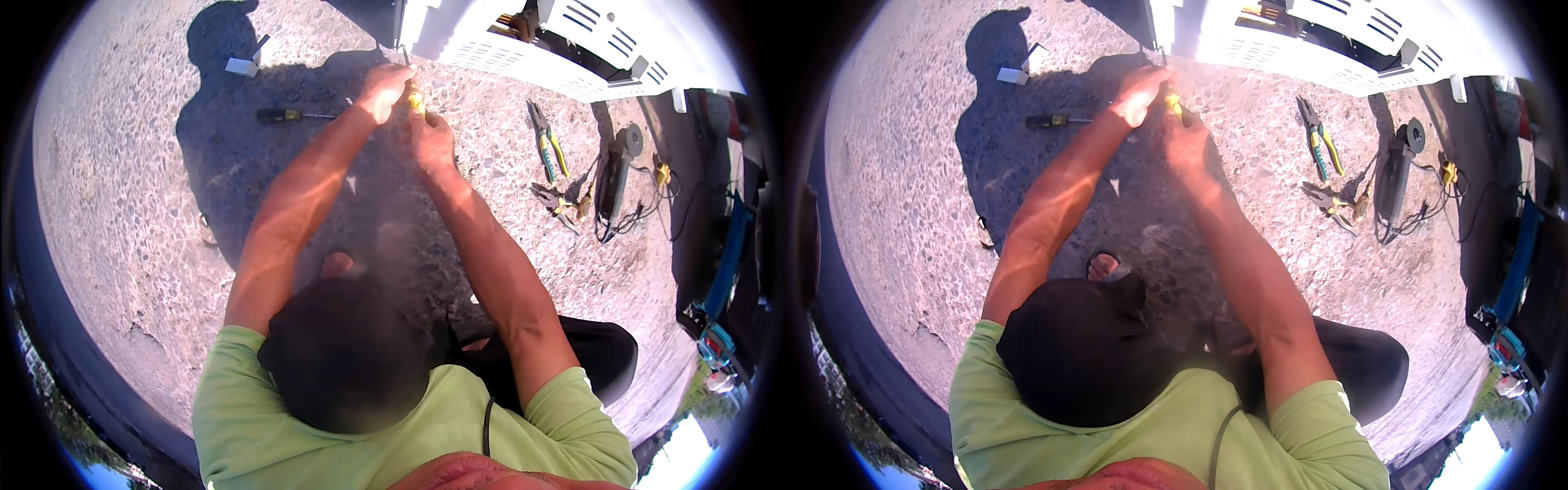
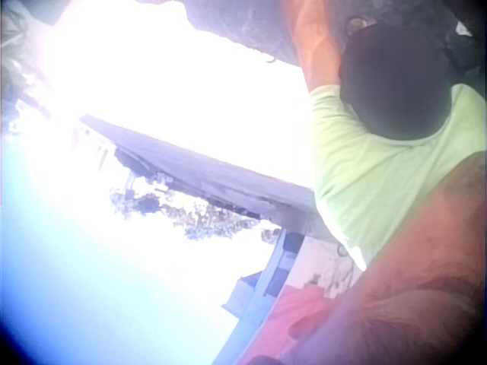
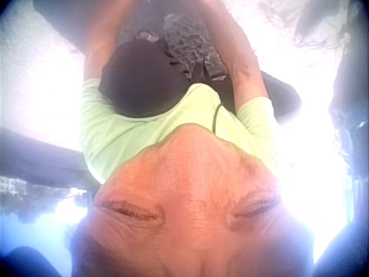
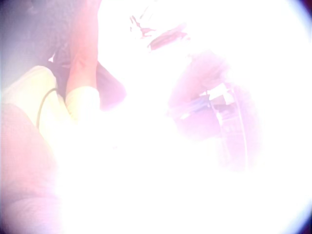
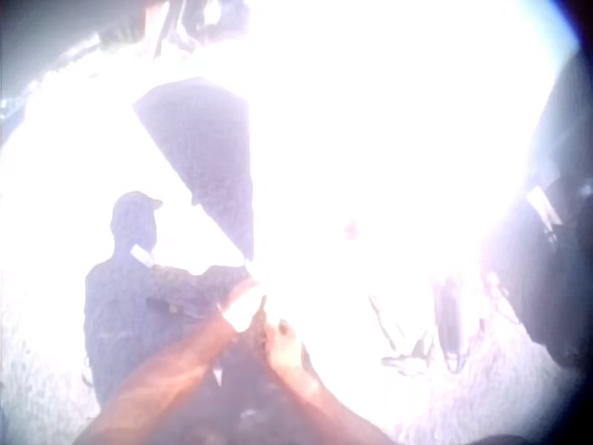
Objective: The person is repairing a washing machine by using a screwdriver and pliers to manipulate electrical wires and screws on the appliance's exterior panel.
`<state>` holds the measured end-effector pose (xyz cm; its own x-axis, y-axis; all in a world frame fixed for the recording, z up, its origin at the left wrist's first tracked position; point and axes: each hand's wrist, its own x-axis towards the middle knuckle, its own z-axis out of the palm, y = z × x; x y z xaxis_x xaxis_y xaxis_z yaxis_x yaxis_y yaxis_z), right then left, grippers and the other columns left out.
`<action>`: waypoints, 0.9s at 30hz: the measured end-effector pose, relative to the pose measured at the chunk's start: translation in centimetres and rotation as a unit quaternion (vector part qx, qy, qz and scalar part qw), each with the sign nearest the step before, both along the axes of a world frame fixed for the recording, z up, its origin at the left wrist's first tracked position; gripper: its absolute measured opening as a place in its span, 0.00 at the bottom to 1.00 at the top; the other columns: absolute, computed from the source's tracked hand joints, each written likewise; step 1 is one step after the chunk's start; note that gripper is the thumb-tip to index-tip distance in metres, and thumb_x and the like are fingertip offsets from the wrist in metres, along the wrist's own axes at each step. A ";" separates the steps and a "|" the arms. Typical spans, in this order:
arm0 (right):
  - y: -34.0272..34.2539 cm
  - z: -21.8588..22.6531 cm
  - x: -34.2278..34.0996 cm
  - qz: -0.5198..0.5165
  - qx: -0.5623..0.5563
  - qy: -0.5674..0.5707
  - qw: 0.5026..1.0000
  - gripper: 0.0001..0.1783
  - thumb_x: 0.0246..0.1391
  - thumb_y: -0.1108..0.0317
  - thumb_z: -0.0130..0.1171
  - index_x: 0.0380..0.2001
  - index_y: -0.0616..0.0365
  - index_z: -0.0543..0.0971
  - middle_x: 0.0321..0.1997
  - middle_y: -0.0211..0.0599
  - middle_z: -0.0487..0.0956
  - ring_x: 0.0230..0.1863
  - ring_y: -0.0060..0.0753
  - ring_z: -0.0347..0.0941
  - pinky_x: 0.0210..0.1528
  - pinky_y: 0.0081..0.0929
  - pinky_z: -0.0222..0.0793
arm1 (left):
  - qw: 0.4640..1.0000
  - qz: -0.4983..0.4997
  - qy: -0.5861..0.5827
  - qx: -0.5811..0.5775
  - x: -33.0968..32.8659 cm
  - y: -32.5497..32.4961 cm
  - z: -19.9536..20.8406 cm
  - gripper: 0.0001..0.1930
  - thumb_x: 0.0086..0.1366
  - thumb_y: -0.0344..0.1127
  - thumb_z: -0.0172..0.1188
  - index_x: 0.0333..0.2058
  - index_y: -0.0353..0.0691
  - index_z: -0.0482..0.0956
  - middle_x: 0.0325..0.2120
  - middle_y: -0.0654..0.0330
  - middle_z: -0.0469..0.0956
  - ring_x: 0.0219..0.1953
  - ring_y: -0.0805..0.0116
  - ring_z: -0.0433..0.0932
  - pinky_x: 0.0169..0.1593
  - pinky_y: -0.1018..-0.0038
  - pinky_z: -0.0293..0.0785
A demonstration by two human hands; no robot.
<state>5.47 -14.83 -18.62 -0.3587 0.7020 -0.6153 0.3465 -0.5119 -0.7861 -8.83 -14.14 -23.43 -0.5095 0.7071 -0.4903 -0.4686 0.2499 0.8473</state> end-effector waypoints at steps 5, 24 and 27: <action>1.4 -3.9 1.2 0.043 -0.020 0.084 0.995 0.15 0.66 0.59 0.54 0.45 0.60 0.76 0.31 0.30 0.76 0.25 0.21 0.68 0.26 0.19 0.64 | 1.000 -0.017 -0.015 0.004 0.0 0.1 -0.1 0.12 0.68 0.40 0.62 0.41 0.36 0.81 0.37 0.61 0.80 0.39 0.71 0.76 0.44 0.73 0.74; 1.4 0.5 1.2 0.019 0.119 0.019 0.993 0.19 0.67 0.55 0.49 0.38 0.62 0.76 0.27 0.39 0.77 0.27 0.30 0.73 0.30 0.30 0.69 | 0.998 0.004 -0.047 0.042 0.5 0.4 -0.6 0.10 0.70 0.38 0.59 0.37 0.37 0.82 0.34 0.60 0.80 0.36 0.69 0.76 0.39 0.69 0.74; 2.3 0.1 1.5 -0.047 -0.028 0.078 0.995 0.18 0.68 0.56 0.45 0.39 0.60 0.76 0.29 0.37 0.77 0.26 0.29 0.71 0.27 0.29 0.66 | 0.996 0.012 -0.075 0.054 0.6 0.2 -0.1 0.10 0.70 0.39 0.59 0.36 0.38 0.81 0.33 0.61 0.80 0.36 0.69 0.76 0.39 0.68 0.74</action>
